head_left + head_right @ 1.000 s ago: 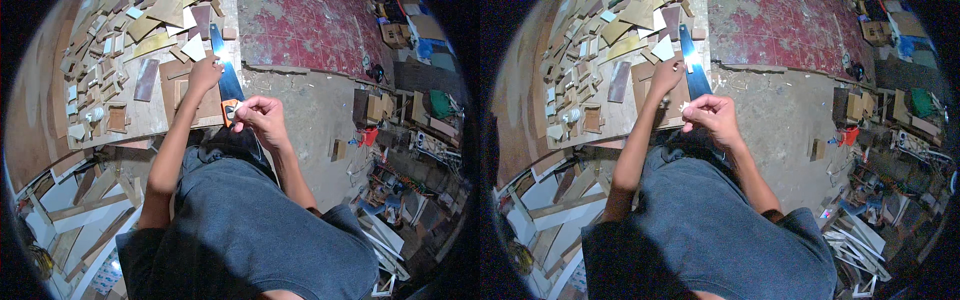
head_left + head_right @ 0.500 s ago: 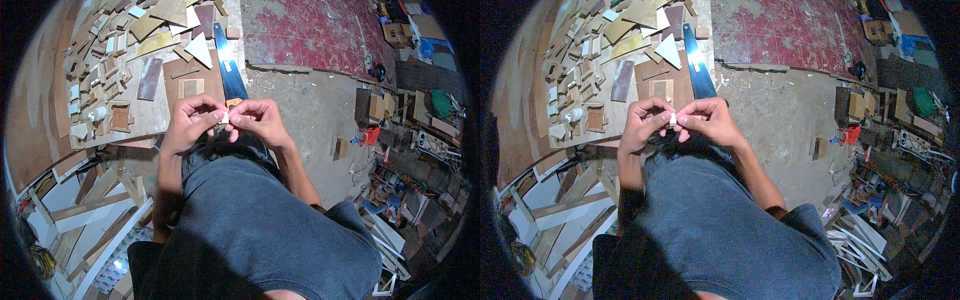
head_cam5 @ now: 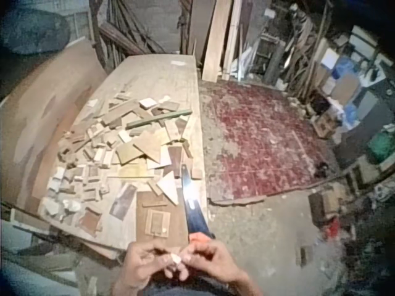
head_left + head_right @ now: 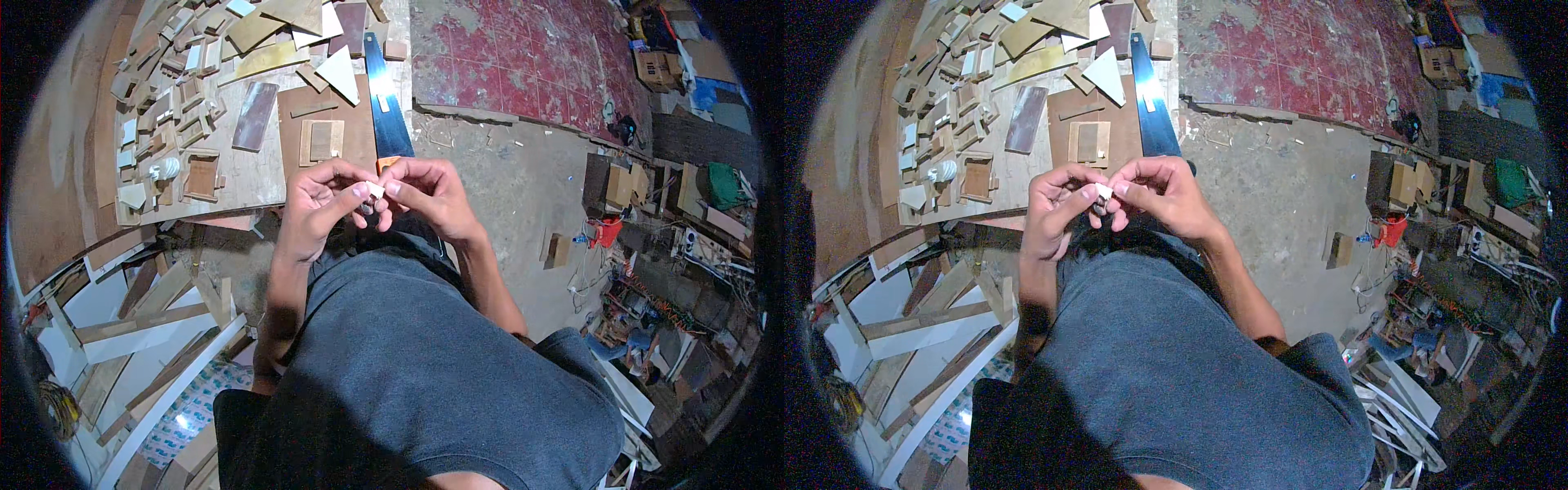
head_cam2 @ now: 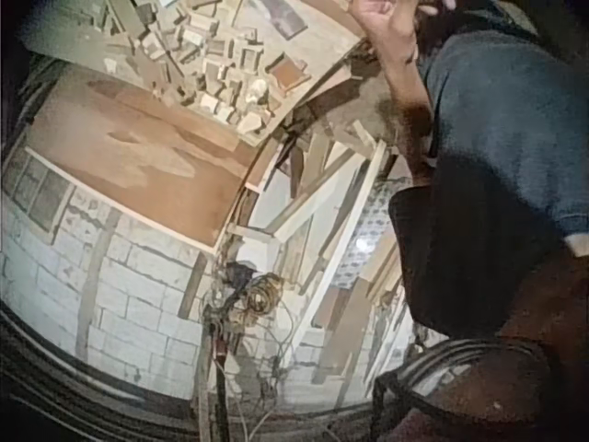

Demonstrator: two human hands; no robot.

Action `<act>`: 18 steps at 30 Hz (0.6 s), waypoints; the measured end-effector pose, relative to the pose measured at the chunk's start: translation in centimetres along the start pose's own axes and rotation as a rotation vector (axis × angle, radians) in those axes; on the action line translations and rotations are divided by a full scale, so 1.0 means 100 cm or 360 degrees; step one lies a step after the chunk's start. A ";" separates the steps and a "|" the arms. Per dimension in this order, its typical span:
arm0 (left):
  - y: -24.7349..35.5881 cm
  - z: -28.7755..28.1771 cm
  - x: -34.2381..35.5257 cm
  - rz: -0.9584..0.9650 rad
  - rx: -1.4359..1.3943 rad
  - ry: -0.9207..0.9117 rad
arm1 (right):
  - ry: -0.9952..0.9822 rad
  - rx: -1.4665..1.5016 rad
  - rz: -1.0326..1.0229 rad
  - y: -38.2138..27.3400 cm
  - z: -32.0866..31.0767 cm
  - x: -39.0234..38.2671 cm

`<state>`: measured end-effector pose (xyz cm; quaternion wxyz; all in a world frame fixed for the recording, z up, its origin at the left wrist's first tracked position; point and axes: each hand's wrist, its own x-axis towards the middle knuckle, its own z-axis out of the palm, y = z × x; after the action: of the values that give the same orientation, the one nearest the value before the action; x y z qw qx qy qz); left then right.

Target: Measuring and cutting a small piece of wood using a hand saw on a workbench.

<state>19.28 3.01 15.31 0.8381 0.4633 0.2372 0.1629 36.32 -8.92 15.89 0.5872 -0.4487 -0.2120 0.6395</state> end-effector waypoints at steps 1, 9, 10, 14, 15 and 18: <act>-0.003 0.001 -0.002 -0.0004 -0.0084 0.0051 | -0.0001 -0.0041 -0.0025 -0.001 0.001 -0.001; -0.002 0.013 -0.018 0.0212 -0.0010 0.0329 | 0.0039 -0.0346 -0.0228 0.004 0.008 -0.003; -0.003 0.015 -0.019 0.0306 0.0042 0.0363 | 0.0115 -0.0399 -0.0204 0.003 0.011 -0.003; -0.006 0.021 -0.024 0.0316 0.0003 0.0475 | 0.0125 -0.0244 -0.0112 0.001 0.018 -0.001; -0.010 0.020 -0.025 0.0314 -0.0055 0.0498 | 0.0148 -0.0329 -0.0154 0.003 0.019 0.000; -0.011 0.019 -0.030 0.0276 -0.0218 0.0540 | 0.0163 -0.0408 -0.0149 0.005 0.021 0.003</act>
<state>17.90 -0.35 16.02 0.7984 0.3900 0.3227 0.3261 34.32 -8.24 16.50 0.5642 -0.5418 -0.2823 0.5553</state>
